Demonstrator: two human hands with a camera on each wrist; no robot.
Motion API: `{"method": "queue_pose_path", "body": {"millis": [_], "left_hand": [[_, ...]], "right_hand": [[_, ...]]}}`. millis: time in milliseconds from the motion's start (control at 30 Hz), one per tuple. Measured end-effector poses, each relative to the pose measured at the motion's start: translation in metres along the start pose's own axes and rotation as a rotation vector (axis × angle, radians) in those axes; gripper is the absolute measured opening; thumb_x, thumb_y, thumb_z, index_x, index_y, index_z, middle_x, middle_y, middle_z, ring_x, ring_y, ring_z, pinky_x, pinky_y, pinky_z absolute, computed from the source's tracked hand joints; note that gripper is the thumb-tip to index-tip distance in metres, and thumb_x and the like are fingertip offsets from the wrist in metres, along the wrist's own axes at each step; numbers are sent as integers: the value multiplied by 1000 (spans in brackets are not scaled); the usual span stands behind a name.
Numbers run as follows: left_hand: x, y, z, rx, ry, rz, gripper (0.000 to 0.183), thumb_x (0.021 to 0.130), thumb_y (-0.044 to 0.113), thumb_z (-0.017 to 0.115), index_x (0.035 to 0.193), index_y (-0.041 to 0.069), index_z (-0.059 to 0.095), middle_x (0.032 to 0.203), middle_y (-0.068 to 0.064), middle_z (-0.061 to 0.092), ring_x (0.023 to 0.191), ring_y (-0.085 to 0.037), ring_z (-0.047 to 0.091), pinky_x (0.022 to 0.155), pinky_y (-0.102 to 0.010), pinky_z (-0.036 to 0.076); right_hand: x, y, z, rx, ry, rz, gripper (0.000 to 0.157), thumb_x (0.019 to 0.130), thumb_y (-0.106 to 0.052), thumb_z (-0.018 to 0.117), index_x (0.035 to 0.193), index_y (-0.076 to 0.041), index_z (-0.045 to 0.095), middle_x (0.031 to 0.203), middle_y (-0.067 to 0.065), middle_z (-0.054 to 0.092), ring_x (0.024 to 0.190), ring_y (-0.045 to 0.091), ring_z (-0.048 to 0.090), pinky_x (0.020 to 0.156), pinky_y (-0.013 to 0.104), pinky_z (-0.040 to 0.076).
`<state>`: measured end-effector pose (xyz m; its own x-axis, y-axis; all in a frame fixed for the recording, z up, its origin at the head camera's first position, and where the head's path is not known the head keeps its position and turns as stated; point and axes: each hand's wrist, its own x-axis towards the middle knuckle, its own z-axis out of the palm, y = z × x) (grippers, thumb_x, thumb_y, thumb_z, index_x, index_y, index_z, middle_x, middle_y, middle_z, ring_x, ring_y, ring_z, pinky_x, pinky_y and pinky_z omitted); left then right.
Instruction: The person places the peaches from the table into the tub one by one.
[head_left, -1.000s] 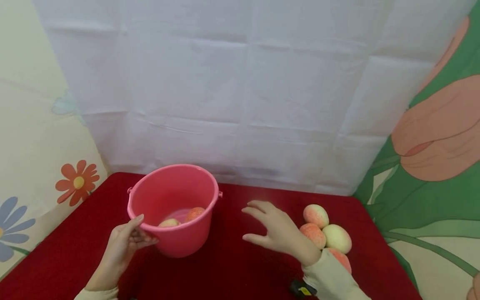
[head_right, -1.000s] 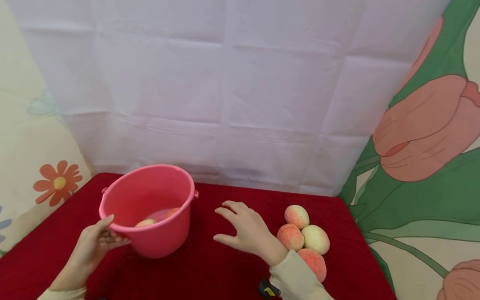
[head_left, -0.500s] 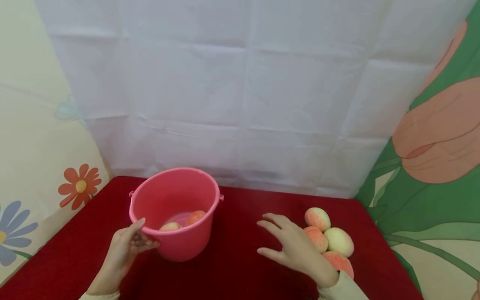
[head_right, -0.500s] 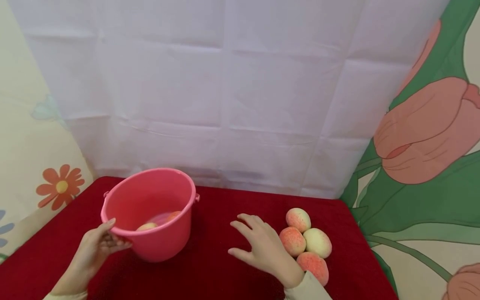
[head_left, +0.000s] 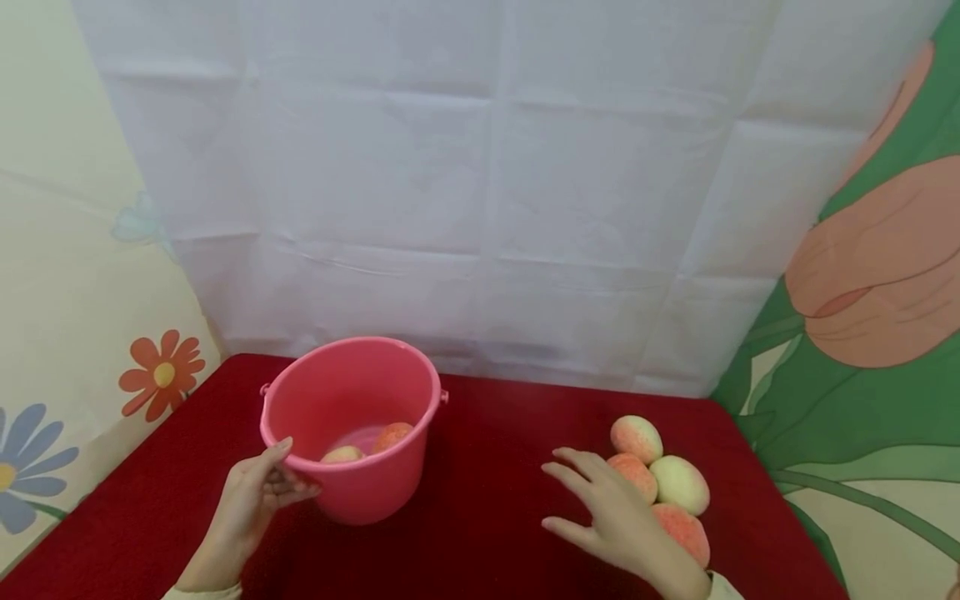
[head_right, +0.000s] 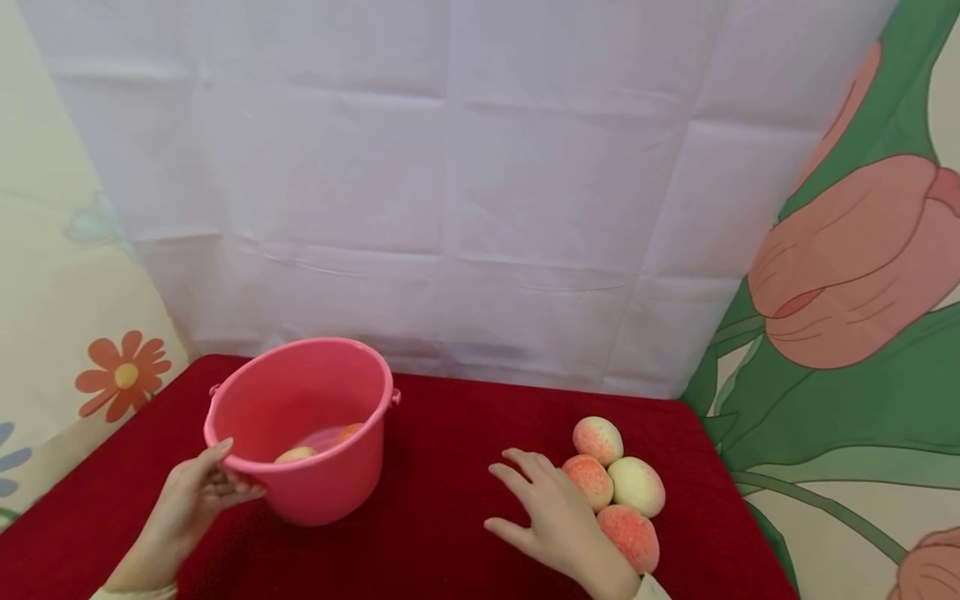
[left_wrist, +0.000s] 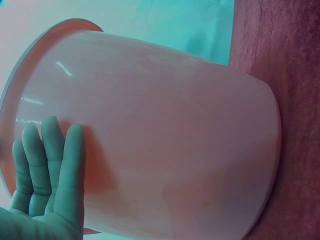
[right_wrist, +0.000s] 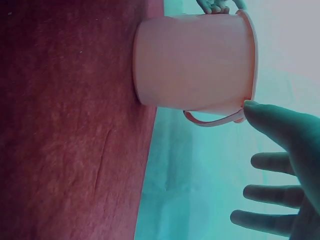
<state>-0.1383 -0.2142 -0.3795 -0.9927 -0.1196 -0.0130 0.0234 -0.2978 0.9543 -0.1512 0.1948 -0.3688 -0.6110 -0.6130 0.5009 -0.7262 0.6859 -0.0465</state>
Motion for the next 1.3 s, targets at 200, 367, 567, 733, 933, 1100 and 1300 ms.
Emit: {"method": "queue_pose_path", "body": {"millis": [200,367,567,733,933,1100,1300], "left_hand": [[0,0,2,1,1,2,45,97,20,44,56,10,62,52,-3,58,55,-17,65,61,-36,55],[0,-1,1,-7,-12,23,45,97,19,43,57,10,62,52,-4,57,55,-18,65,62,-36,55],[0,-3,0,12,17,-5,45,97,20,44,57,9,62,52,-5,57,56,-19,65,62,-35,55],[0,-2,0,13,28,-13,45,97,21,44,57,9,62,52,-5,57,55,-19,65,62,-36,55],[0,-1,-1,7,24,-4,45,97,20,44,57,8,61,53,-5,56,55,-20,64,62,-35,55],[1,-2,-1,23,34,-17,45,97,20,44,57,8,60,53,-6,56,55,-20,65,62,-35,55],[1,-2,-2,11,23,-14,45,97,20,44,57,8,60,53,-6,56,55,-20,64,62,-35,55]], "right_hand": [[-12,3,-4,-33,6,49,49,75,-40,72,111,-10,61,117,8,55,98,21,57,70,37,52],[-21,8,-5,-49,1,45,49,73,-39,74,110,-9,61,115,9,56,95,20,57,69,37,52],[-37,18,-4,-76,-11,22,48,71,-39,75,107,-9,62,112,8,56,97,21,55,67,35,52],[-48,24,-4,-115,-24,39,49,69,-41,76,105,-10,63,109,7,57,87,20,58,62,31,51],[-57,31,-4,-142,-5,54,50,66,-42,78,103,-12,64,107,5,56,85,18,58,57,29,48],[-64,38,-5,-176,10,25,53,64,-42,79,104,-10,64,104,5,57,91,18,55,60,32,49],[-73,43,-8,-204,-18,100,53,60,-40,81,102,-12,65,101,5,58,85,18,57,58,33,48]]}}
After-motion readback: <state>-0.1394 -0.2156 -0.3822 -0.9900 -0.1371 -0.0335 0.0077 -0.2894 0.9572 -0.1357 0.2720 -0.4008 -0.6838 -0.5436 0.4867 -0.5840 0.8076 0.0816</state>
